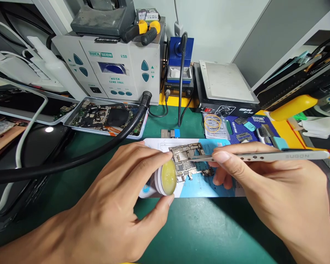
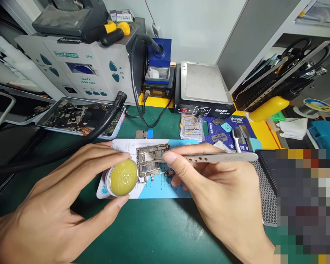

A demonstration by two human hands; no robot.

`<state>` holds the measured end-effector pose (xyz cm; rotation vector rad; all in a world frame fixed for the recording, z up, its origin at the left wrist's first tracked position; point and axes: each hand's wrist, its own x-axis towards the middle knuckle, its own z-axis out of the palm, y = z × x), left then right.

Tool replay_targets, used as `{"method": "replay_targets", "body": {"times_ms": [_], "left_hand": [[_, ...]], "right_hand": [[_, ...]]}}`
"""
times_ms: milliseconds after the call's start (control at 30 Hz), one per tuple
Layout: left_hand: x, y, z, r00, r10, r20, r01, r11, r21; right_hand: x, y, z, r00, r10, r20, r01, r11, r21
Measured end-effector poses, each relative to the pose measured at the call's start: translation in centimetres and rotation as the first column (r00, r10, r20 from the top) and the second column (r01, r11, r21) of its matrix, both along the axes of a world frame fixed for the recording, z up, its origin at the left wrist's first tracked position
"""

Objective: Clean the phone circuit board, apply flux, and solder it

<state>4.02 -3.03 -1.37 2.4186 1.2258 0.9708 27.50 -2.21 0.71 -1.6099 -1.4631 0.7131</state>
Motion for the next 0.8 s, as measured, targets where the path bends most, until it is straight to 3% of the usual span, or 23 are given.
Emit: {"method": "replay_targets", "body": {"times_ms": [800], "left_hand": [[-0.14, 0.05, 0.13, 0.998, -0.062, -0.022, 0.062, 0.998, -0.021]], "right_hand": [[-0.54, 0.16, 0.01, 0.998, 0.046, 0.047, -0.043, 0.997, -0.058]]}}
